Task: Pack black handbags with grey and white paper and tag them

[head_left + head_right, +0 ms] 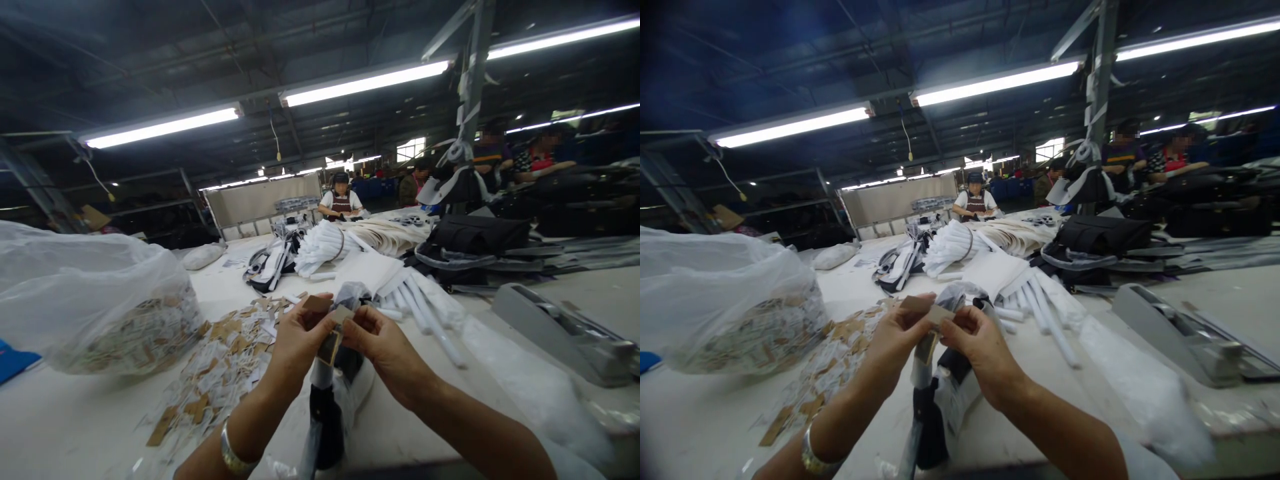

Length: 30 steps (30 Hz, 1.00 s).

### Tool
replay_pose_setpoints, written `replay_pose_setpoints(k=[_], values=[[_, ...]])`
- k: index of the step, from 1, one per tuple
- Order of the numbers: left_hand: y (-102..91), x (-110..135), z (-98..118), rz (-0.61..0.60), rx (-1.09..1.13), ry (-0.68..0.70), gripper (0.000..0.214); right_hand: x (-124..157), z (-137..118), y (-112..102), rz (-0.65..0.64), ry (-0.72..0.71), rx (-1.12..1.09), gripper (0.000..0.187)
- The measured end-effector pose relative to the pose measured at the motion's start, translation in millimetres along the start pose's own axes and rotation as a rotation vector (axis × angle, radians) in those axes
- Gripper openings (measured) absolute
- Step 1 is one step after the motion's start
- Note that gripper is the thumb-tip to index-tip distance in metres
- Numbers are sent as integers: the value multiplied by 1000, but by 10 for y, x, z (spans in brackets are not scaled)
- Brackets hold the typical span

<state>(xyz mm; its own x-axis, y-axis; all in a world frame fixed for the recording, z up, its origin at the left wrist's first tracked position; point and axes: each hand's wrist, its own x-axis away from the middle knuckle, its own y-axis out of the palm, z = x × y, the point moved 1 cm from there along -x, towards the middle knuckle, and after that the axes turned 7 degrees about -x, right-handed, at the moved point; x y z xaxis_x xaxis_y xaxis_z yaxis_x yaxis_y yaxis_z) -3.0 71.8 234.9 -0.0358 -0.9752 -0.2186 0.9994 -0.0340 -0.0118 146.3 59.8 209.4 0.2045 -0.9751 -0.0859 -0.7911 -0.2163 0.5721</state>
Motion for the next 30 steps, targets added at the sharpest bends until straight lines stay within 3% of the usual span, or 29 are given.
replay_pose_setpoints(k=[5,18,25,30], values=[[16,29,-8,29,-60,73,34,-61,63,26,77,-37,112,42],[26,230,37,52,-171,162,29,-112,105,11,47,-138,157,42],[53,237,-8,229,-559,310,24,-95,172,47,87,-150,162,38],[99,325,-16,347,-956,462,33,-27,189,31,19,-151,144,31]])
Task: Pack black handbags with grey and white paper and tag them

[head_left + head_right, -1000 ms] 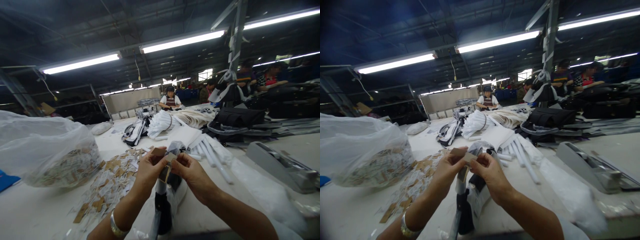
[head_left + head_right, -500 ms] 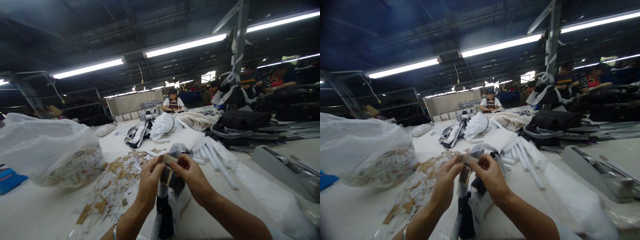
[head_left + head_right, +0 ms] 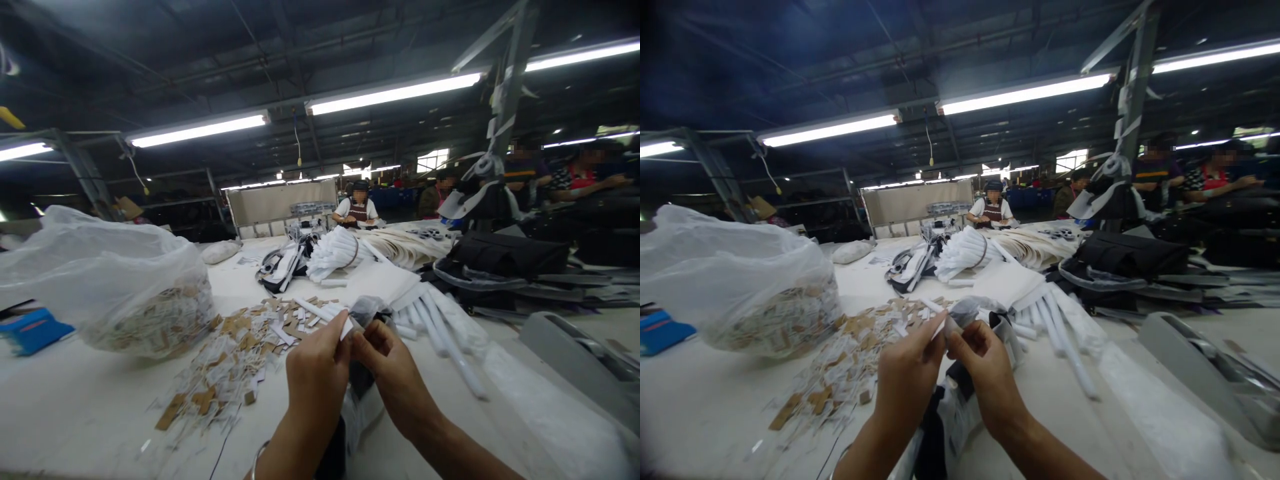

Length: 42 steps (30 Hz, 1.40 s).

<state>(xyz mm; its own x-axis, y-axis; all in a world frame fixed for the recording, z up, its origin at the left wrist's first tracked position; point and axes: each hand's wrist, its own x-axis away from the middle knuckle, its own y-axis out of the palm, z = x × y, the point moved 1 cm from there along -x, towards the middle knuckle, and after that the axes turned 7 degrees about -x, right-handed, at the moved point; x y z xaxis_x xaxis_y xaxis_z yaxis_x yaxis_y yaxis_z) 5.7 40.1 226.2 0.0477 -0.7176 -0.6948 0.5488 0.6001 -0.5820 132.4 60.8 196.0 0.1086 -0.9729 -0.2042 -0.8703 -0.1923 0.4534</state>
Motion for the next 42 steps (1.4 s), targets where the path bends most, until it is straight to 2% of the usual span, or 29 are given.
replay_pose_setpoints(k=[3,7,14,21,25,27,29,32,34,37,39,42], values=[[18,60,56,34,-153,88,38,16,-3,-15,2,6,-29,30],[67,130,115,58,-179,182,50,-19,15,-19,62,-20,30,25],[151,196,151,55,-254,185,54,-39,17,25,103,-55,41,22],[226,235,146,64,-301,187,63,59,-43,18,-68,-28,-59,32],[145,248,146,13,-140,178,62,16,-67,-43,21,-16,2,28],[52,197,105,-56,36,107,56,-14,-78,-77,26,3,-16,26],[-39,95,29,-150,243,-37,48,-40,-87,-103,-14,16,-51,25],[-102,-91,-76,-381,555,-220,40,-74,-87,-117,-54,21,-73,27],[-95,-180,-94,-489,671,-269,40,-89,-83,-111,-36,17,-56,25],[-66,-216,-63,-448,645,-314,40,-91,-81,-118,-2,-5,39,28],[-49,-197,-58,-417,601,-360,42,-91,-87,-196,-28,-26,157,31],[-9,-176,-134,-446,587,-475,54,-91,-149,-567,-89,-97,410,30]])
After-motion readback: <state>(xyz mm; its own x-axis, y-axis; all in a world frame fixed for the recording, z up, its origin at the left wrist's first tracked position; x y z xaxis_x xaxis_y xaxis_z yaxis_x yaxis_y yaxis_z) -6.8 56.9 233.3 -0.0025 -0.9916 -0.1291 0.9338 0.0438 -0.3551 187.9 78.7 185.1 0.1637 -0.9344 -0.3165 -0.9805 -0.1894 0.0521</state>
